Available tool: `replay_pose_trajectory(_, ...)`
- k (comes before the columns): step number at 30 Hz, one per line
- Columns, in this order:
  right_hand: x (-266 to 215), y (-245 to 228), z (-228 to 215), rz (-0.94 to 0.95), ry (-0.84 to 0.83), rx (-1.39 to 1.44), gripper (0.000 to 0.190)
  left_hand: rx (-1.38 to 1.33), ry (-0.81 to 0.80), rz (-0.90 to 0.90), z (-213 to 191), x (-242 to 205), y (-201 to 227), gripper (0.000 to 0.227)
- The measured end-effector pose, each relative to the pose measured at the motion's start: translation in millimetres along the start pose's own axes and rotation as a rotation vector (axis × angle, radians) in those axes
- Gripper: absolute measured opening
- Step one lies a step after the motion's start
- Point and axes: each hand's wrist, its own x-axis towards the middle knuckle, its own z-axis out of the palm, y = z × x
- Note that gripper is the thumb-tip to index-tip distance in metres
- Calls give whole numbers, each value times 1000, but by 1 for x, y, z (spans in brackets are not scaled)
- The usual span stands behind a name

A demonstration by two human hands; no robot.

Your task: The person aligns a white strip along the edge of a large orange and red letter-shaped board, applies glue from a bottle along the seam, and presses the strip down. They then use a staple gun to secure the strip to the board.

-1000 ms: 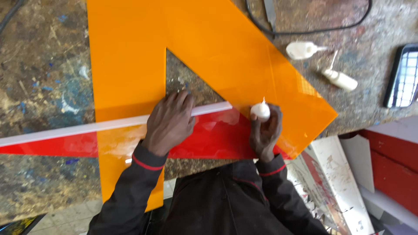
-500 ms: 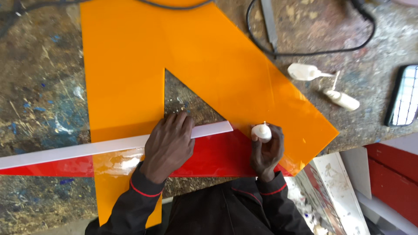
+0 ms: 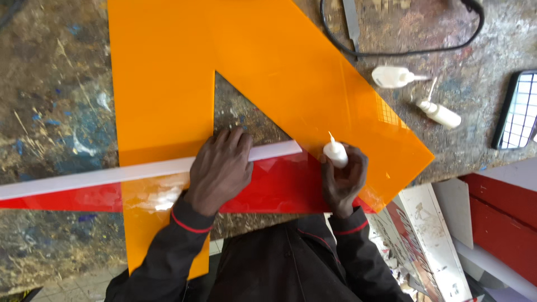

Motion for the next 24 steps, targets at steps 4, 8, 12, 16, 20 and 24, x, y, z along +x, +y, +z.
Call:
replay_pose_trajectory(4,-10,18,-1,-45,-3,98,43,-12,17,7,16,-5,-5,28)
replay_pose_trajectory(8,-6,2,-5,-75,-15,260,42,-7,44,1,31,-6,-8,21)
replay_pose_trajectory(12,-6,-30,-18,-158,-82,234,34,-18,52,-3,37,-5,-13,17)
replay_pose_trajectory(16,-15,-51,-26,-159,-117,161,33,-14,56,-4,41,-3,-14,19)
replay_pose_trajectory(20,-19,-57,-22,-165,-115,71,33,-23,46,-12,49,1,-21,19)
replay_pose_trajectory(24,-20,-64,-11,-212,-135,-19,30,-37,29,15,41,0,-19,18)
